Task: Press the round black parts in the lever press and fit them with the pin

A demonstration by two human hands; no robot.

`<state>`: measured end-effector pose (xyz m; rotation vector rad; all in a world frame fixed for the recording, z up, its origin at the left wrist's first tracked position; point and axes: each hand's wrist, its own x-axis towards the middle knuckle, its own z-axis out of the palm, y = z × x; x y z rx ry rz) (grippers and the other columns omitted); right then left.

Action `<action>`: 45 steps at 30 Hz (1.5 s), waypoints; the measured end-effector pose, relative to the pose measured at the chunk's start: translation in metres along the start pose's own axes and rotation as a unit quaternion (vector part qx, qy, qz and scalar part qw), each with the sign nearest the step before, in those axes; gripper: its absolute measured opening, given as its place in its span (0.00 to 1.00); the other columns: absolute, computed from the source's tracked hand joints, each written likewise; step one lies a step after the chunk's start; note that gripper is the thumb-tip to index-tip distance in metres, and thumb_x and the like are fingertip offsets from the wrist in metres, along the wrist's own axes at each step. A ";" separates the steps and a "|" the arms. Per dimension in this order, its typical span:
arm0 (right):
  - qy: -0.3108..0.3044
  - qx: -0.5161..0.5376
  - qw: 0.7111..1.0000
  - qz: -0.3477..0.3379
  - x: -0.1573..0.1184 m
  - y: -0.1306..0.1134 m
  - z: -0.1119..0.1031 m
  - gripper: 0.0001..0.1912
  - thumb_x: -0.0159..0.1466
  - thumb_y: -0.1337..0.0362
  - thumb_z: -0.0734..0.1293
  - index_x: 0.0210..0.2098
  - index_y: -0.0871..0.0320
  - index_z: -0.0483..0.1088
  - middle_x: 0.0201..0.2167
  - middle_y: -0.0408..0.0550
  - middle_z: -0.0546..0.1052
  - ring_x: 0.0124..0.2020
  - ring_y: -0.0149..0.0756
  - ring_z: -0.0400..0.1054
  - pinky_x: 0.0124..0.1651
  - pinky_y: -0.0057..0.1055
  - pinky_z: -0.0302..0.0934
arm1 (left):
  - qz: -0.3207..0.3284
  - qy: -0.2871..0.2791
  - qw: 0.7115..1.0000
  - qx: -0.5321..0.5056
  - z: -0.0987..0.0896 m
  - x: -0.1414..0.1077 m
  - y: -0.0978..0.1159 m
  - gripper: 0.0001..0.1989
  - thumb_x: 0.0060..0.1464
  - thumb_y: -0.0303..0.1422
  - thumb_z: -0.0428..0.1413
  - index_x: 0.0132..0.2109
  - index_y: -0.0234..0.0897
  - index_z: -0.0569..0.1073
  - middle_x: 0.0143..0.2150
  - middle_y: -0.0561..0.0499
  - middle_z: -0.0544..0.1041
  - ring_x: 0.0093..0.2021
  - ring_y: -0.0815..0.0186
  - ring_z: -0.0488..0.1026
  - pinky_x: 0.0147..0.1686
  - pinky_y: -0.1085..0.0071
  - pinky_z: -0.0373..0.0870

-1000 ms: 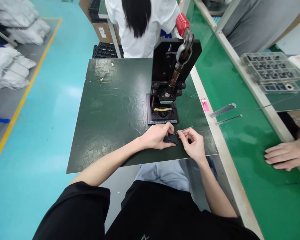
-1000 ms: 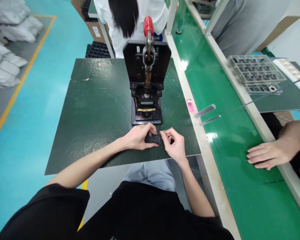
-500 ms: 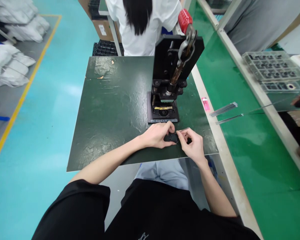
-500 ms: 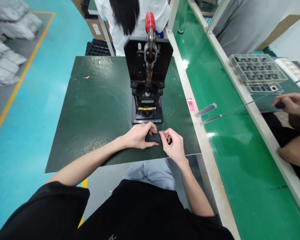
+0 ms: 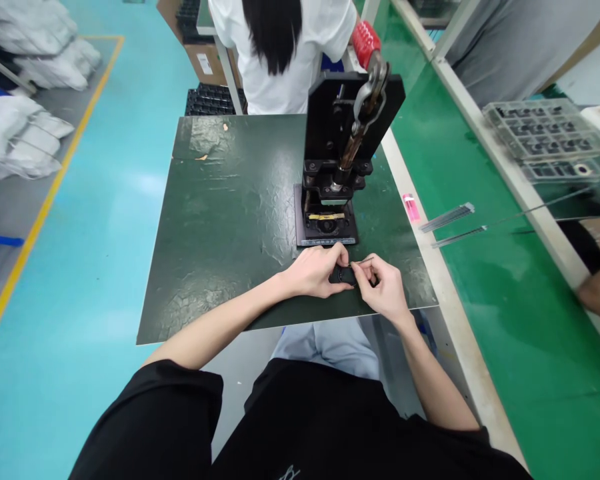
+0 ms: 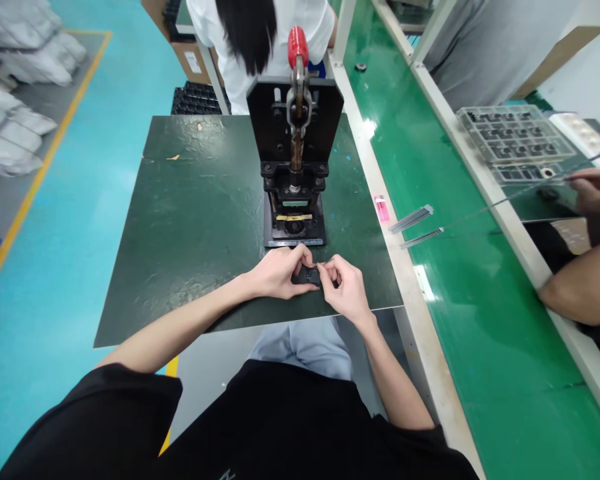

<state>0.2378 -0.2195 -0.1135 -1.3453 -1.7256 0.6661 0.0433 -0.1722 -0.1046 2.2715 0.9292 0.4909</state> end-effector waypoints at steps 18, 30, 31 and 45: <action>0.066 0.118 0.990 0.048 0.014 -0.011 -0.012 0.16 0.68 0.57 0.71 0.54 0.53 0.74 0.37 0.48 0.82 0.37 0.37 0.79 0.43 0.36 0.77 | -0.004 -0.018 1.000 -0.005 0.000 0.002 -0.001 0.24 0.53 0.43 0.68 0.48 0.41 0.65 0.30 0.57 0.75 0.30 0.60 0.78 0.34 0.67 0.67; 0.146 0.080 0.986 -0.026 0.074 -0.019 -0.021 0.15 0.67 0.50 0.72 0.37 0.56 0.77 0.29 0.46 0.79 0.25 0.31 0.73 0.29 0.30 0.72 | 0.008 -0.015 1.000 -0.001 0.002 0.002 -0.001 0.24 0.54 0.43 0.68 0.49 0.39 0.66 0.28 0.58 0.73 0.30 0.60 0.77 0.38 0.67 0.68; 0.139 0.086 0.986 -0.033 0.078 -0.018 -0.019 0.16 0.67 0.49 0.71 0.35 0.56 0.76 0.29 0.46 0.79 0.25 0.31 0.72 0.28 0.29 0.71 | 0.007 -0.016 1.000 0.000 0.002 0.002 -0.001 0.24 0.54 0.43 0.68 0.49 0.39 0.66 0.28 0.58 0.73 0.30 0.60 0.77 0.38 0.67 0.68; 0.041 0.141 0.989 -0.024 0.094 0.004 0.033 0.18 0.70 0.47 0.67 0.38 0.56 0.77 0.31 0.46 0.81 0.29 0.33 0.76 0.35 0.31 0.75 | 0.014 -0.020 1.000 0.010 0.004 0.001 -0.001 0.23 0.56 0.44 0.67 0.49 0.38 0.66 0.29 0.57 0.73 0.30 0.60 0.77 0.39 0.66 0.67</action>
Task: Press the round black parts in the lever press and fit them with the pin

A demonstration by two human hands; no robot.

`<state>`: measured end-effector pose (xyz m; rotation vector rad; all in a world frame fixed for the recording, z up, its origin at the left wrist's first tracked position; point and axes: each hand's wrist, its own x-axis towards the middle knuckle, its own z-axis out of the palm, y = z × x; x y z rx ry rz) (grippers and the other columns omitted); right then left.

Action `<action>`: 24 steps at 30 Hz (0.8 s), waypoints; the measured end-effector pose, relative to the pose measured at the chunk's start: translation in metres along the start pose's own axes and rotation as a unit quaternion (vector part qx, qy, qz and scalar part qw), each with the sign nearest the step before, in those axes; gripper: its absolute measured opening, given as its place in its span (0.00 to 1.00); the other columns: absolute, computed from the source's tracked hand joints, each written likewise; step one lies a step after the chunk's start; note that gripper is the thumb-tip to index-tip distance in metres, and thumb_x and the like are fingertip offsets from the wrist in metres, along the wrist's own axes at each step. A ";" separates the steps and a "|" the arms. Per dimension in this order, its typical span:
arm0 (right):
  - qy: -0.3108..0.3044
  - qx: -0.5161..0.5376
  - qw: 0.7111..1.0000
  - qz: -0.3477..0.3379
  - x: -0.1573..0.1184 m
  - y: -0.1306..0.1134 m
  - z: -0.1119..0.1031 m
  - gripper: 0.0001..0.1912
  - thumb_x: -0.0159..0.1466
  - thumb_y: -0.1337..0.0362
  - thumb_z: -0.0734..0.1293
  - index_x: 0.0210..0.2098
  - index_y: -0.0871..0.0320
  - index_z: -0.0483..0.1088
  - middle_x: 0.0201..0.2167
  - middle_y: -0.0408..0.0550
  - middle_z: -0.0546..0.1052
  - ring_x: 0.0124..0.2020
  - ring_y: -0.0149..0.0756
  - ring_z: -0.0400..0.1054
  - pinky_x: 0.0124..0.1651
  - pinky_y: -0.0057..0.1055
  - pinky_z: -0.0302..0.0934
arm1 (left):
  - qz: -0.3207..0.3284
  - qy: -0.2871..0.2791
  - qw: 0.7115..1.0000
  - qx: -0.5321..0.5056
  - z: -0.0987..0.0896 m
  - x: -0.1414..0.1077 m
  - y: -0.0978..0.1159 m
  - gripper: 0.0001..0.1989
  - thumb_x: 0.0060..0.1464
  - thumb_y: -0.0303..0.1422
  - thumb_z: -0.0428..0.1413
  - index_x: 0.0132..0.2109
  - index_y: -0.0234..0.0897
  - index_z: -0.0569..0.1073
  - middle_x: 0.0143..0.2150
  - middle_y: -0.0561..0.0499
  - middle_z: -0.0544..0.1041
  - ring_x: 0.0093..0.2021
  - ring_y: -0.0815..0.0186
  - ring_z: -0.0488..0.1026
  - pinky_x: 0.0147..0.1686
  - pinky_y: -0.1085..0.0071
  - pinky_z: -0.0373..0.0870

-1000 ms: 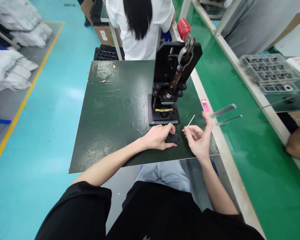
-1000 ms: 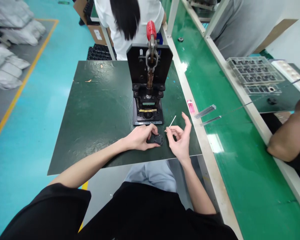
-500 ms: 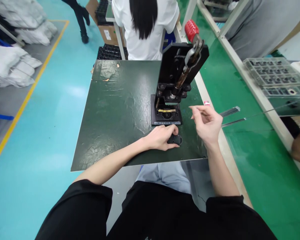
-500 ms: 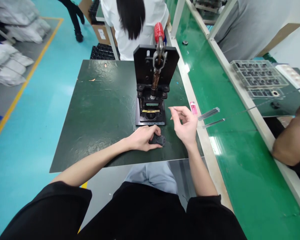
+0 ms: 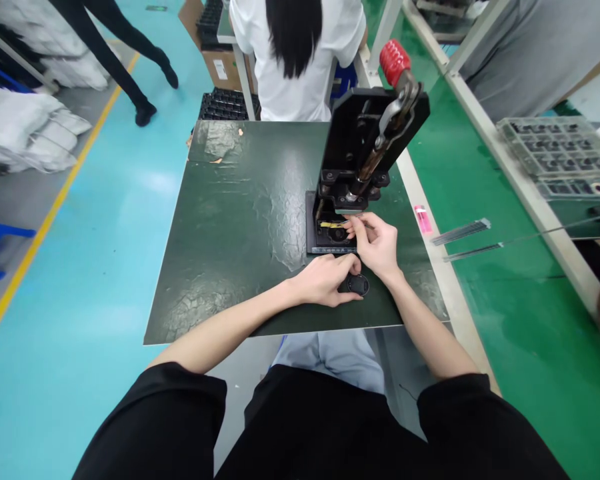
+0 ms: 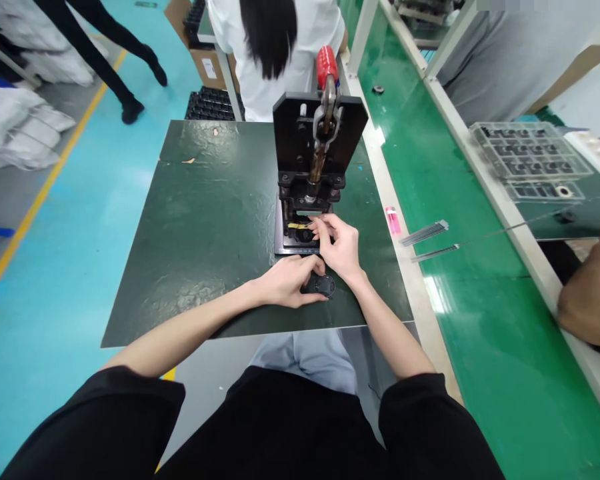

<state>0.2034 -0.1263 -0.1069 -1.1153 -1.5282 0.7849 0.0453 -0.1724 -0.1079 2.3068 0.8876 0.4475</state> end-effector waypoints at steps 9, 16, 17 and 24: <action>-0.004 -0.069 0.997 -0.022 0.001 0.002 0.002 0.14 0.69 0.52 0.68 0.35 0.57 0.76 0.31 0.45 0.80 0.29 0.34 0.75 0.34 0.30 0.72 | -0.004 -0.002 1.000 -0.001 0.000 0.000 0.000 0.23 0.55 0.43 0.67 0.50 0.39 0.67 0.28 0.57 0.73 0.31 0.59 0.77 0.38 0.66 0.68; 0.062 -0.030 0.997 -0.023 0.002 0.000 0.000 0.18 0.70 0.48 0.66 0.34 0.55 0.73 0.33 0.46 0.79 0.31 0.34 0.75 0.34 0.30 0.73 | -0.032 0.002 0.998 -0.055 -0.002 0.001 -0.001 0.26 0.52 0.43 0.70 0.48 0.40 0.65 0.28 0.59 0.74 0.28 0.63 0.76 0.32 0.69 0.64; 0.091 -0.022 0.995 -0.023 0.001 -0.003 -0.004 0.19 0.70 0.47 0.66 0.34 0.55 0.71 0.33 0.46 0.79 0.31 0.33 0.75 0.33 0.30 0.72 | -0.037 0.005 0.997 -0.065 -0.002 0.001 -0.001 0.27 0.51 0.43 0.71 0.48 0.40 0.65 0.28 0.59 0.74 0.27 0.63 0.76 0.31 0.69 0.64; 0.072 -0.040 0.996 0.025 -0.059 -0.018 -0.037 0.17 0.71 0.50 0.67 0.33 0.55 0.68 0.33 0.47 0.79 0.29 0.32 0.74 0.31 0.28 0.71 | -0.064 0.012 0.992 -0.108 -0.001 0.000 0.000 0.30 0.47 0.43 0.73 0.48 0.42 0.63 0.34 0.58 0.79 0.26 0.67 0.74 0.29 0.70 0.62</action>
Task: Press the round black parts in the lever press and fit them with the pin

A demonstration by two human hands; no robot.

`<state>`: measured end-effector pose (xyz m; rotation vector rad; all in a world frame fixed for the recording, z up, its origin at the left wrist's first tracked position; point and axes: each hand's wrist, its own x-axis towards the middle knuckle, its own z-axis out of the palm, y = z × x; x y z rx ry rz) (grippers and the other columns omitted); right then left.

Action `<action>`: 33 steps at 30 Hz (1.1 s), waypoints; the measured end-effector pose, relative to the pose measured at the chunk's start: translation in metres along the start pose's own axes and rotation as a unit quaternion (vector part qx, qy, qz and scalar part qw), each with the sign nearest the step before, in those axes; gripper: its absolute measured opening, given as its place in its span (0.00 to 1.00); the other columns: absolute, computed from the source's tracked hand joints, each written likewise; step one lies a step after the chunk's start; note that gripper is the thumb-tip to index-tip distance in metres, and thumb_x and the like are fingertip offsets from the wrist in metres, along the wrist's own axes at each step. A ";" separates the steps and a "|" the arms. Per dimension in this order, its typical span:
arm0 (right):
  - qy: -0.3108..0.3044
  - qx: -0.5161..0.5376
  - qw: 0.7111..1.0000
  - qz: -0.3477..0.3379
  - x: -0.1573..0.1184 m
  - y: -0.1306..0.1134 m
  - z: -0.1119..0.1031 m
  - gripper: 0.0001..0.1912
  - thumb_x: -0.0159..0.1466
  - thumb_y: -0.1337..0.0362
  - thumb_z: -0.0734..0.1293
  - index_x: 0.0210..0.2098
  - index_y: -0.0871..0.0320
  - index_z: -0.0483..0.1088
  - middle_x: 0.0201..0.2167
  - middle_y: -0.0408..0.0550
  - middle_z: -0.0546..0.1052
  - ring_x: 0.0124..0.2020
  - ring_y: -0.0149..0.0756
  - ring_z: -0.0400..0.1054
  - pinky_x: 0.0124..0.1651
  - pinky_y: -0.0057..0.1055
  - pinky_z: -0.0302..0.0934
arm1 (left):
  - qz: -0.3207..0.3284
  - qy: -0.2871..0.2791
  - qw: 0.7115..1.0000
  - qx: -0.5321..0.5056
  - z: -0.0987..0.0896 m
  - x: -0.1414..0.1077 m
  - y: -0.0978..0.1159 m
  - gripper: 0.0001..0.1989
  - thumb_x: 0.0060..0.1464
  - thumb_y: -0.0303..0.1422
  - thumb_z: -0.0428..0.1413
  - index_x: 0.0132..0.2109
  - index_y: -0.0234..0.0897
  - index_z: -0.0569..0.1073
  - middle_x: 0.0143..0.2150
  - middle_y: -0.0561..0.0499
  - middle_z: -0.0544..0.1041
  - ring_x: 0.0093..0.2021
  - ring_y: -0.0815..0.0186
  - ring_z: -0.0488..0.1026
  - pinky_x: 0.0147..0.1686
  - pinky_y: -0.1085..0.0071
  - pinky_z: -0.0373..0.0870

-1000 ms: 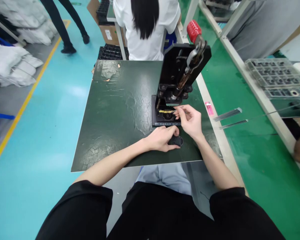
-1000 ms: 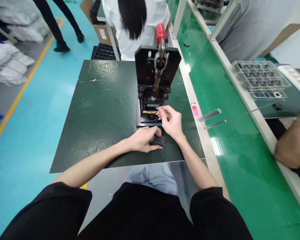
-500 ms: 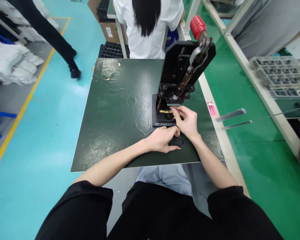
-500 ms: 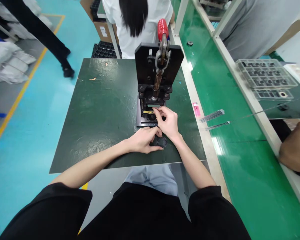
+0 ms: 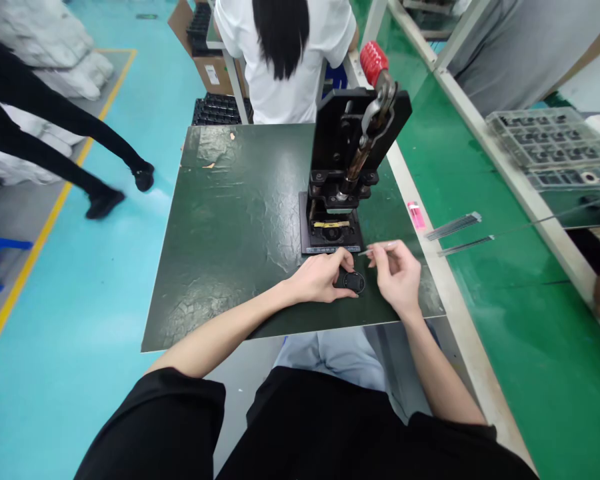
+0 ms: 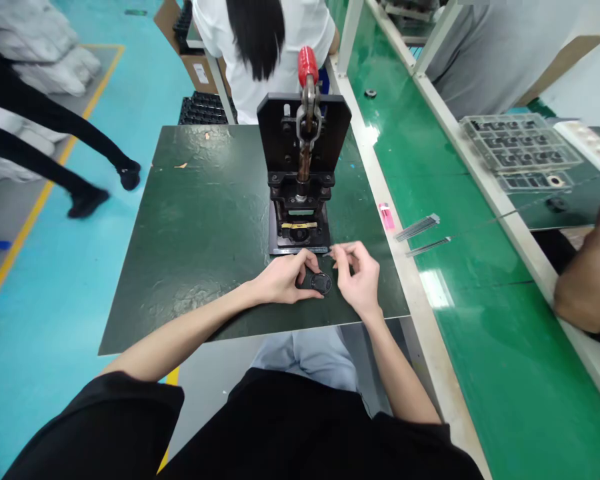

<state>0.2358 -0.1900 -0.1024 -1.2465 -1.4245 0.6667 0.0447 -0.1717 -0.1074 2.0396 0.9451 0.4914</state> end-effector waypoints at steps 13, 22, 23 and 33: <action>-0.058 -0.054 0.997 0.018 -0.037 0.008 -0.006 0.10 0.71 0.58 0.66 0.37 0.55 0.74 0.36 0.49 0.82 0.35 0.37 0.78 0.40 0.34 0.74 | -0.004 0.016 0.999 -0.031 0.004 0.000 -0.004 0.31 0.46 0.42 0.73 0.48 0.42 0.63 0.41 0.54 0.81 0.26 0.68 0.74 0.30 0.71 0.66; -0.058 -0.108 0.992 -0.043 -0.035 -0.003 -0.005 0.10 0.71 0.61 0.65 0.33 0.53 0.72 0.34 0.48 0.82 0.37 0.40 0.78 0.42 0.37 0.74 | -0.008 0.011 1.000 -0.026 0.003 0.000 -0.002 0.31 0.46 0.42 0.73 0.48 0.42 0.63 0.36 0.56 0.79 0.26 0.67 0.75 0.29 0.71 0.64; -0.058 -0.115 0.990 -0.057 -0.034 -0.004 -0.005 0.10 0.71 0.62 0.65 0.32 0.53 0.72 0.34 0.48 0.82 0.37 0.40 0.78 0.42 0.37 0.74 | -0.008 0.011 1.000 -0.026 0.003 0.000 -0.002 0.31 0.46 0.42 0.73 0.48 0.42 0.63 0.35 0.56 0.79 0.26 0.67 0.75 0.29 0.71 0.64; -0.077 -0.163 0.975 -0.127 -0.033 -0.005 0.002 0.10 0.70 0.67 0.64 0.31 0.53 0.68 0.30 0.48 0.77 0.33 0.39 0.73 0.38 0.37 0.68 | -0.009 0.012 1.000 -0.020 0.003 0.001 -0.002 0.30 0.47 0.40 0.73 0.48 0.41 0.63 0.26 0.62 0.71 0.25 0.65 0.73 0.28 0.71 0.60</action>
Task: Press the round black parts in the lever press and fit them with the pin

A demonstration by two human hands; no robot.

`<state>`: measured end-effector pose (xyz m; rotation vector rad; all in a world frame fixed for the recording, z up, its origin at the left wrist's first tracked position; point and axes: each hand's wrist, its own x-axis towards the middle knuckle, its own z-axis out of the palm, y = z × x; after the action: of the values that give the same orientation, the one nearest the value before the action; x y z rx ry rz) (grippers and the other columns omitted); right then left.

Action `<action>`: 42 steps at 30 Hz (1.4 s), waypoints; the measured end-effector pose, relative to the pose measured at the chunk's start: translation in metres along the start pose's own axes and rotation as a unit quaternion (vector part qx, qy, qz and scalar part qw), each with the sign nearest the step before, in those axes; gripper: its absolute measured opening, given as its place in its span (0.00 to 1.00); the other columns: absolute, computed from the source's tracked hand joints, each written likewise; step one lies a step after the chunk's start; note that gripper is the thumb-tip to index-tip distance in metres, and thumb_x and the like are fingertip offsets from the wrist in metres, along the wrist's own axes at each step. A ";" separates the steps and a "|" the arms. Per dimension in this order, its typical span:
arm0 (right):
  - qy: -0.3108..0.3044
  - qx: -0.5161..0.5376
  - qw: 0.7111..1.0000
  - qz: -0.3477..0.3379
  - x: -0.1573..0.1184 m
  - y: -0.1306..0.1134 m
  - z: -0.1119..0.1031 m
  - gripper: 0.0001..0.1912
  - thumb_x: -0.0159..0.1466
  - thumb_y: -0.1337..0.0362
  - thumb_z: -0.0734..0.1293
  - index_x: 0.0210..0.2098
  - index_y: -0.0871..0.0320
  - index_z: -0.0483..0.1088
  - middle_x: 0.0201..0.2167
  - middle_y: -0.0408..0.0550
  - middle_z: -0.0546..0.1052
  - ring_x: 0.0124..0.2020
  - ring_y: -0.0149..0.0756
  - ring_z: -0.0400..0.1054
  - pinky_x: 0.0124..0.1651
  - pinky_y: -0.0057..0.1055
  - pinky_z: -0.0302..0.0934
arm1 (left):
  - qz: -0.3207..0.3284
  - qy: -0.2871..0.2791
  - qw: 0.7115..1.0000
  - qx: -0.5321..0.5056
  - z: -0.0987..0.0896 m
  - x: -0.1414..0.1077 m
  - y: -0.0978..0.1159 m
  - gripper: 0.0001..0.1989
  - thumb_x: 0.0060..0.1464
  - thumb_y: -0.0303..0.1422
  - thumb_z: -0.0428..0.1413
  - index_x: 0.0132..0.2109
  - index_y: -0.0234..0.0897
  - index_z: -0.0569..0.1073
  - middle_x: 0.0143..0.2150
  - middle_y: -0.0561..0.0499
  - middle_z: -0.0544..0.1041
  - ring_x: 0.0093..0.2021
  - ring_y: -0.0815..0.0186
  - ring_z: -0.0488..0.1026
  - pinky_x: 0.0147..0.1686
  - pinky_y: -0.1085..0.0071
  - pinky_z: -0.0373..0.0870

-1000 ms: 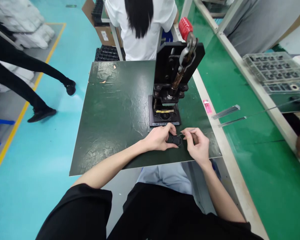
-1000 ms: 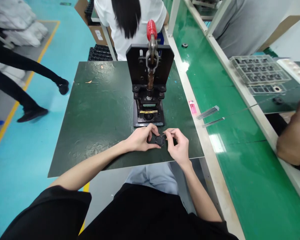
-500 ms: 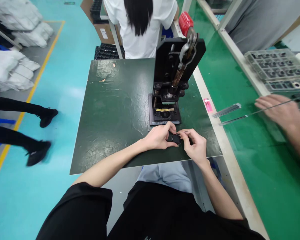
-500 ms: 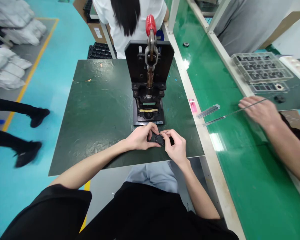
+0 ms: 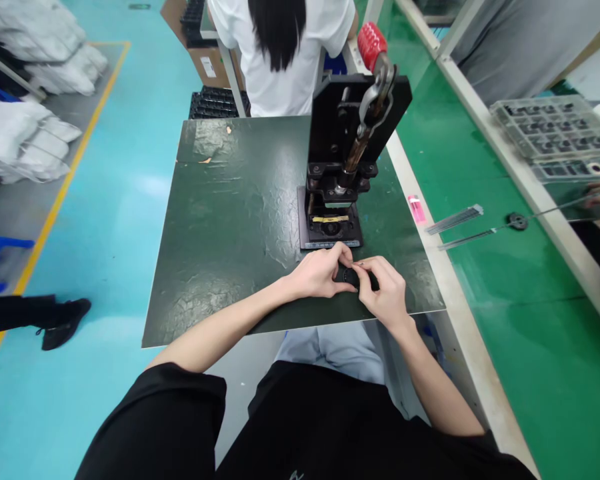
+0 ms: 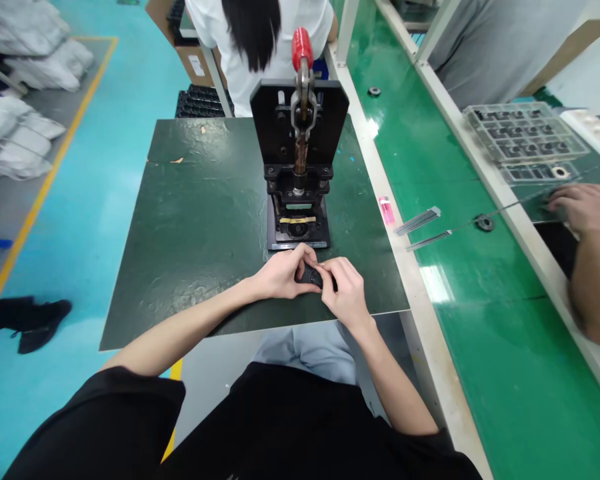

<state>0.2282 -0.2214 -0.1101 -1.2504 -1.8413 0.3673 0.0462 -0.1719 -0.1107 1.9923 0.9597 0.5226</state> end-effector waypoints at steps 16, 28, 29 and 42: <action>0.222 0.194 0.930 0.221 -0.005 0.020 -0.014 0.17 0.68 0.49 0.70 0.34 0.56 0.69 0.34 0.49 0.82 0.31 0.34 0.76 0.36 0.32 0.73 | -0.001 0.007 1.000 -0.009 0.001 0.000 -0.003 0.30 0.46 0.41 0.73 0.45 0.42 0.62 0.33 0.58 0.79 0.26 0.66 0.75 0.30 0.71 0.65; 0.184 0.192 0.933 0.242 -0.013 0.021 -0.020 0.18 0.67 0.48 0.71 0.32 0.56 0.69 0.32 0.49 0.82 0.27 0.33 0.74 0.30 0.31 0.71 | 0.013 0.226 0.972 -0.057 -0.043 0.010 -0.011 0.25 0.48 0.39 0.72 0.44 0.39 0.66 0.37 0.53 0.80 0.26 0.73 0.70 0.29 0.74 0.66; 0.184 0.191 0.933 0.242 -0.013 0.021 -0.020 0.18 0.67 0.48 0.71 0.32 0.56 0.69 0.32 0.49 0.82 0.27 0.33 0.74 0.30 0.31 0.71 | 0.006 0.248 0.967 -0.059 -0.046 0.013 -0.015 0.24 0.48 0.38 0.71 0.44 0.39 0.66 0.39 0.52 0.81 0.26 0.74 0.69 0.28 0.75 0.66; 0.162 0.192 0.939 0.236 -0.015 0.022 -0.020 0.17 0.68 0.48 0.70 0.34 0.56 0.70 0.32 0.48 0.82 0.27 0.32 0.74 0.30 0.29 0.69 | 0.004 0.259 0.964 -0.062 -0.045 0.019 -0.025 0.24 0.48 0.37 0.71 0.42 0.40 0.64 0.45 0.49 0.82 0.26 0.75 0.67 0.26 0.76 0.65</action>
<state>0.2587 -0.2288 -0.1198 -1.3673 -1.1112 0.6992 0.0176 -0.1254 -0.1064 1.7770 1.1948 1.1183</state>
